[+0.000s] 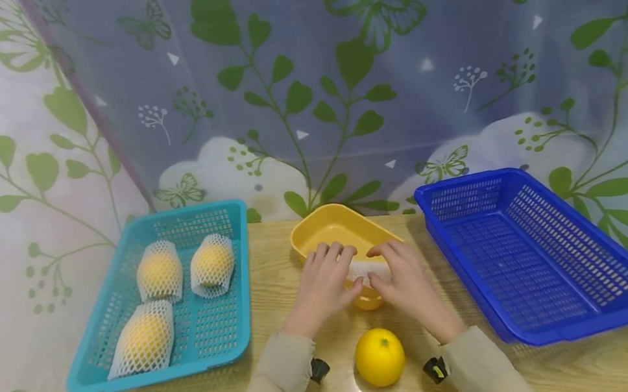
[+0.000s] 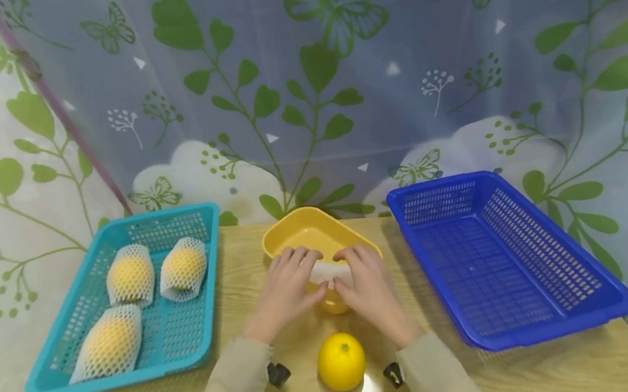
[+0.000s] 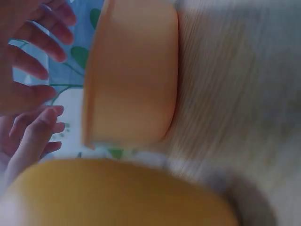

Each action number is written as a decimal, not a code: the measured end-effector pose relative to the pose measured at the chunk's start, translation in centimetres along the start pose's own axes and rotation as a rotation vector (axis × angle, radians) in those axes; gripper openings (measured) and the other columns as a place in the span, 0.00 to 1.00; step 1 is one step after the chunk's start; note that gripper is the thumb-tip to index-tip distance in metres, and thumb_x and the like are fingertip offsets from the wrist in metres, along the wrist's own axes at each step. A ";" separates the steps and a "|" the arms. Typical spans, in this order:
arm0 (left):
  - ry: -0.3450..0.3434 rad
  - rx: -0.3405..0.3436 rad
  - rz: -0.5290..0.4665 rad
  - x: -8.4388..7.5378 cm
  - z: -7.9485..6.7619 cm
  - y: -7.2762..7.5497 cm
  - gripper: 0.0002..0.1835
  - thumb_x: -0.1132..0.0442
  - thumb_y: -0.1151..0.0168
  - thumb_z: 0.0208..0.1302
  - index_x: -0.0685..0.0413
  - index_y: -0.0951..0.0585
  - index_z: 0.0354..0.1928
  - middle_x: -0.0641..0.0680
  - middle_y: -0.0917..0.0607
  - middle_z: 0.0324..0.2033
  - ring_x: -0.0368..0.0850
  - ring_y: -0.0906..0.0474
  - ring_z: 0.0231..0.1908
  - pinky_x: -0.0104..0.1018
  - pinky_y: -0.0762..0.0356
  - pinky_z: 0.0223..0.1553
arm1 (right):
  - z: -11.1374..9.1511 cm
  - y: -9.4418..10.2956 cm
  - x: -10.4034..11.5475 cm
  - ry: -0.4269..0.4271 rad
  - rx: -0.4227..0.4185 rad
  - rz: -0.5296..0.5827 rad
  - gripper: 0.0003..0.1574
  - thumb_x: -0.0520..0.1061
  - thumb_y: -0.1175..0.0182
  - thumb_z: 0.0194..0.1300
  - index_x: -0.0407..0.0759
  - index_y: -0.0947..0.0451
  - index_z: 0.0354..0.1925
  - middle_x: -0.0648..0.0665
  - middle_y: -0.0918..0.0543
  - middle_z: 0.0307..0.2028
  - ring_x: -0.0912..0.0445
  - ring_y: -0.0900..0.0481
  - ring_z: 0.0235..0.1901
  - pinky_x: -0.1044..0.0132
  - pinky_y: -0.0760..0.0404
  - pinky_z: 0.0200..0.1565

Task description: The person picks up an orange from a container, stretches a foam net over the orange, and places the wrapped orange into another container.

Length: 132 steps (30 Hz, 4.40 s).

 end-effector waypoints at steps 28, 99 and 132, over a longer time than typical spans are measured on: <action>0.293 0.658 -0.021 1.0 3.5 -6.3 0.22 0.52 0.29 0.48 0.45 0.21 0.47 0.53 0.24 0.45 0.53 0.31 0.42 0.49 0.30 0.43 | 2.2 -4.6 -2.5 -0.307 0.517 -0.264 0.16 0.45 0.33 0.48 0.46 0.23 0.37 0.44 0.26 0.35 0.44 0.29 0.39 0.49 0.31 0.41; 0.205 0.410 -1.374 0.3 3.3 9.0 0.24 0.47 0.56 0.71 0.63 0.24 0.44 0.53 0.20 0.35 0.43 0.26 0.33 0.34 0.27 0.32 | 3.2 6.9 2.0 -0.326 0.312 0.827 0.11 0.35 0.40 0.58 0.36 0.27 0.41 0.43 0.23 0.37 0.54 0.23 0.33 0.64 0.21 0.37; 0.580 0.327 -1.631 -3.7 -5.2 3.6 0.16 0.61 0.43 0.66 0.63 0.32 0.49 0.53 0.24 0.37 0.42 0.27 0.32 0.34 0.25 0.33 | -3.8 5.1 6.2 -0.345 0.336 1.292 0.17 0.33 0.48 0.64 0.45 0.25 0.50 0.47 0.20 0.44 0.57 0.23 0.44 0.64 0.23 0.46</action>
Point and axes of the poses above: each hand's wrist, its own z-axis towards the middle knuckle, its own y-axis out of the back of the hand, x = y × z, the point moved 4 cm from there along z, towards the middle knuckle
